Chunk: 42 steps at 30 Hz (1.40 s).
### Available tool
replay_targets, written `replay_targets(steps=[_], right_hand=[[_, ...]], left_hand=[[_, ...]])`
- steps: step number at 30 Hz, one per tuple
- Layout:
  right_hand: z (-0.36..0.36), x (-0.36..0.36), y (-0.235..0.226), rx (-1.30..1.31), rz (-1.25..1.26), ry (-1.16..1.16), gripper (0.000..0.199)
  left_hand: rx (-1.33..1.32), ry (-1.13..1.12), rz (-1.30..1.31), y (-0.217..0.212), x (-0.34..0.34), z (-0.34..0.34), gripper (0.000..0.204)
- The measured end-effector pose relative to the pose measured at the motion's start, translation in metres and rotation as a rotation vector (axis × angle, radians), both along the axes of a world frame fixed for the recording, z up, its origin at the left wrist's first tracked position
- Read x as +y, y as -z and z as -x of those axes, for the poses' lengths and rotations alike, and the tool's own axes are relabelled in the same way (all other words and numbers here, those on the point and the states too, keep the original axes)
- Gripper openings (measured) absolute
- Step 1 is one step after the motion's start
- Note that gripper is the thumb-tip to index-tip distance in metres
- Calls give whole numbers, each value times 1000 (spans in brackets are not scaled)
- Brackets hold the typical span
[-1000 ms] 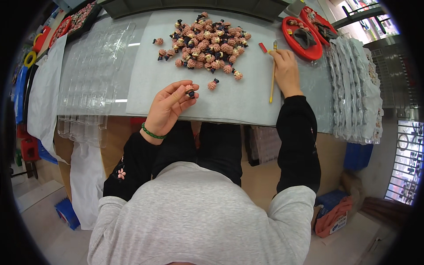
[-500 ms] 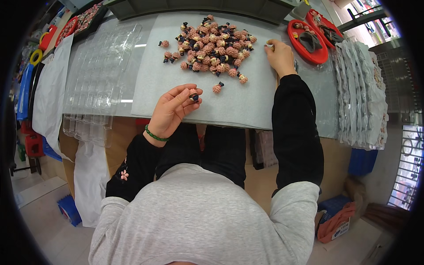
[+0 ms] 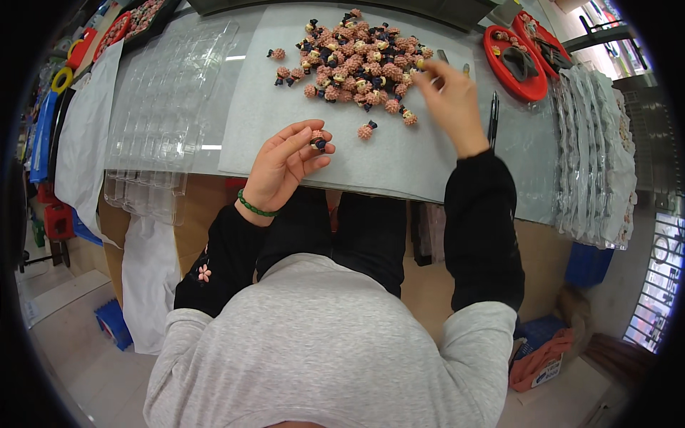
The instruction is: Sorting small plastic components and placing them into clear molded plastic trays at a factory workbench.
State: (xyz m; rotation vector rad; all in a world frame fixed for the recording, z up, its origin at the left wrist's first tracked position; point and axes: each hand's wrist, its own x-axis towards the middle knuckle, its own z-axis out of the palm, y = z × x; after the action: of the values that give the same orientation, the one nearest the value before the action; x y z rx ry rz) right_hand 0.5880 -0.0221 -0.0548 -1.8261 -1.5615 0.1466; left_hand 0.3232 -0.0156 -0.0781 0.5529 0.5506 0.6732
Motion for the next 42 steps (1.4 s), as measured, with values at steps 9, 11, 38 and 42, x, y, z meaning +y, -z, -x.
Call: replay_targets(steps=[9, 11, 38, 42], right_hand=[[51, -54, 16, 547, 146, -17, 33], [77, -59, 9, 963, 153, 14, 30], [141, -83, 27, 941, -261, -171, 27], [132, -76, 15, 928, -158, -167, 22]], left_hand=[[91, 29, -67, 5, -7, -19, 27], [147, 43, -385, 5, -14, -18, 28], [-37, -30, -403, 3, -19, 0, 29], [-126, 13, -112, -1, -13, 5, 33]])
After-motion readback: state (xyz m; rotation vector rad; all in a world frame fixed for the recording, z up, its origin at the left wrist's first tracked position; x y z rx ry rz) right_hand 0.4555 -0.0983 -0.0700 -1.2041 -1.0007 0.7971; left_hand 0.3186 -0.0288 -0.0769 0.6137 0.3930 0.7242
